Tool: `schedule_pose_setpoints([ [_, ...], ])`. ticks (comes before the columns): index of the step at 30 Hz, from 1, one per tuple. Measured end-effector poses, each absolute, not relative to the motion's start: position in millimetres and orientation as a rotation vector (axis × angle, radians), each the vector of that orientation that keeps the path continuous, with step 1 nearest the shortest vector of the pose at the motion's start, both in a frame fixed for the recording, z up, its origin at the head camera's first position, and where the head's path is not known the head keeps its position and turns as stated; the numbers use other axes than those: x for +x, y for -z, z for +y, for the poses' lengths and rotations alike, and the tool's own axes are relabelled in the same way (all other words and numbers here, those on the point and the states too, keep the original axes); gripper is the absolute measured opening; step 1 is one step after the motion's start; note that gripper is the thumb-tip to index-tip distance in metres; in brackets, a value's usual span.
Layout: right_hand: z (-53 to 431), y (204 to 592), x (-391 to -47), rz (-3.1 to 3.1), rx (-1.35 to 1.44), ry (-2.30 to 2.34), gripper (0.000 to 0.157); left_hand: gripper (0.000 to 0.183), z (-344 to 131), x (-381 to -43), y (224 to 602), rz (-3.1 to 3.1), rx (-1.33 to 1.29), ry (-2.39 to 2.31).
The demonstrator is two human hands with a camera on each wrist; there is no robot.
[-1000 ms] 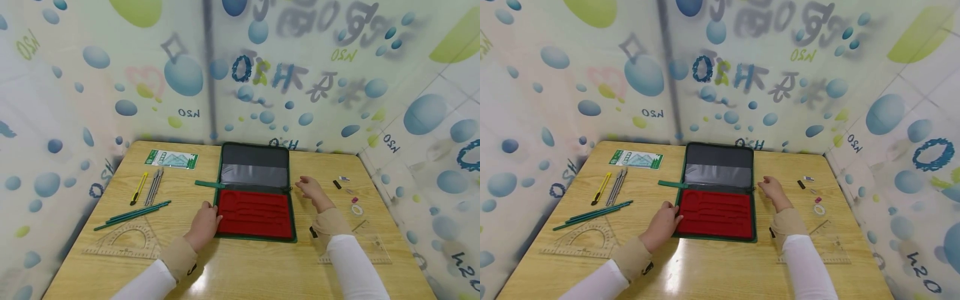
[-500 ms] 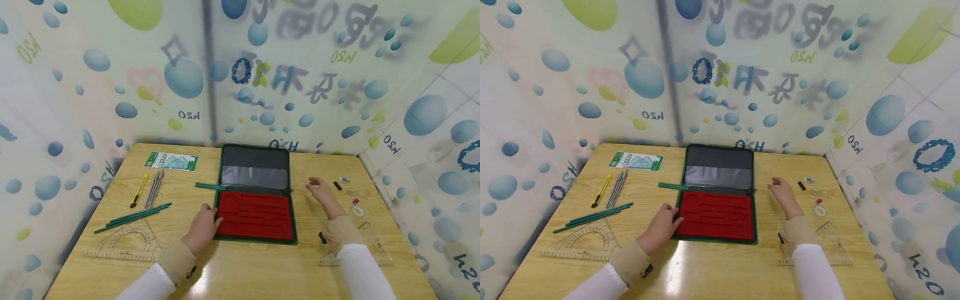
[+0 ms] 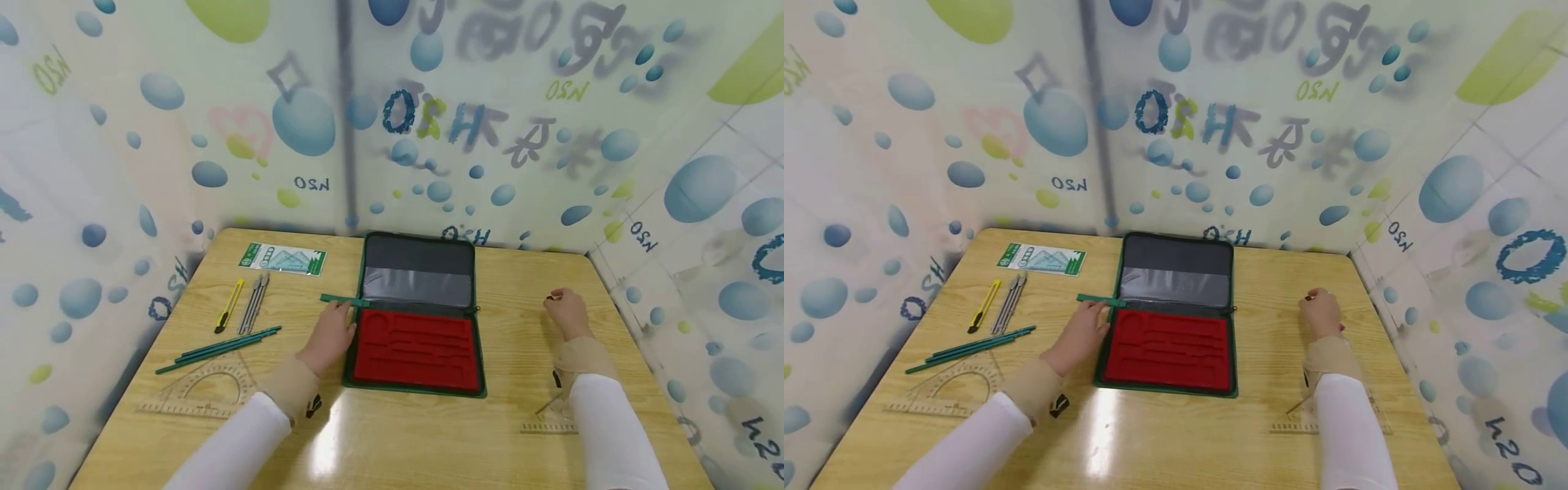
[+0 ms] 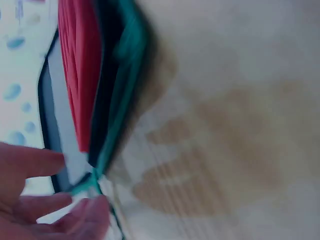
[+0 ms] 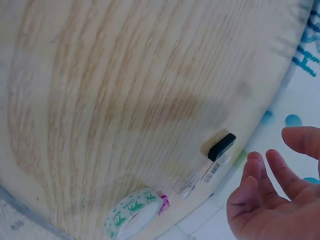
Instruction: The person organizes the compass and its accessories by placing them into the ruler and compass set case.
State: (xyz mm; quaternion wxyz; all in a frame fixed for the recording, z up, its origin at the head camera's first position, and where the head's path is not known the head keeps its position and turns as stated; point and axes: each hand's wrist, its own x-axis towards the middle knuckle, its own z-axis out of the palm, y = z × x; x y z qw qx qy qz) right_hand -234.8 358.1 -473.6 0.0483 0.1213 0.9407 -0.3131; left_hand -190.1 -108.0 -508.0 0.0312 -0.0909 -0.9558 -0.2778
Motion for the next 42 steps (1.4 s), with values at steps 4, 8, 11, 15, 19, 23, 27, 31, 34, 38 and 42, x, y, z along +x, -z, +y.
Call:
schedule_pose_setpoints([
  [4, 360, 475, -239, 2.94, 0.373, 0.889, 0.047, 0.051, -110, -222, 509, -2.876, -0.149, 1.149],
  [8, 360, 478, -244, 2.937, 0.436, 0.846, 0.046, 0.054, -109, -247, 507, -2.84, -0.069, 1.457],
  [11, 360, 482, -249, 2.894, 0.487, 0.853, 0.048, 0.056, -108, -260, 506, -2.814, 0.011, 1.658],
  [15, 357, 483, -255, 2.862, 0.505, 0.834, 0.05, 0.056, -105, -269, 506, -2.806, 0.111, 1.747],
  [19, 355, 483, -255, 2.857, 0.502, 0.769, 0.053, 0.055, -103, -273, 511, -2.86, 0.162, 1.697],
  [23, 357, 487, -256, 2.909, 0.499, 0.649, 0.054, 0.048, -107, -297, 550, -2.81, 0.109, 1.649],
  [27, 363, 499, -261, 2.942, 0.513, 0.535, 0.052, 0.041, -117, -343, 625, -2.719, 0.01, 1.504],
  [31, 365, 508, -265, 2.972, 0.446, 0.413, 0.047, 0.04, -122, -363, 663, -2.703, 0.002, 1.445],
  [34, 362, 508, -265, 2.996, 0.413, 0.355, 0.044, 0.036, -125, -368, 678, -2.651, -0.045, 1.454],
  [38, 355, 504, -262, 2.992, 0.474, 0.395, 0.041, 0.033, -126, -367, 678, -2.618, -0.088, 1.499],
  [42, 350, 498, -258, 2.998, 0.55, 0.411, 0.04, 0.034, -126, -355, 654, -2.652, -0.091, 1.539],
])
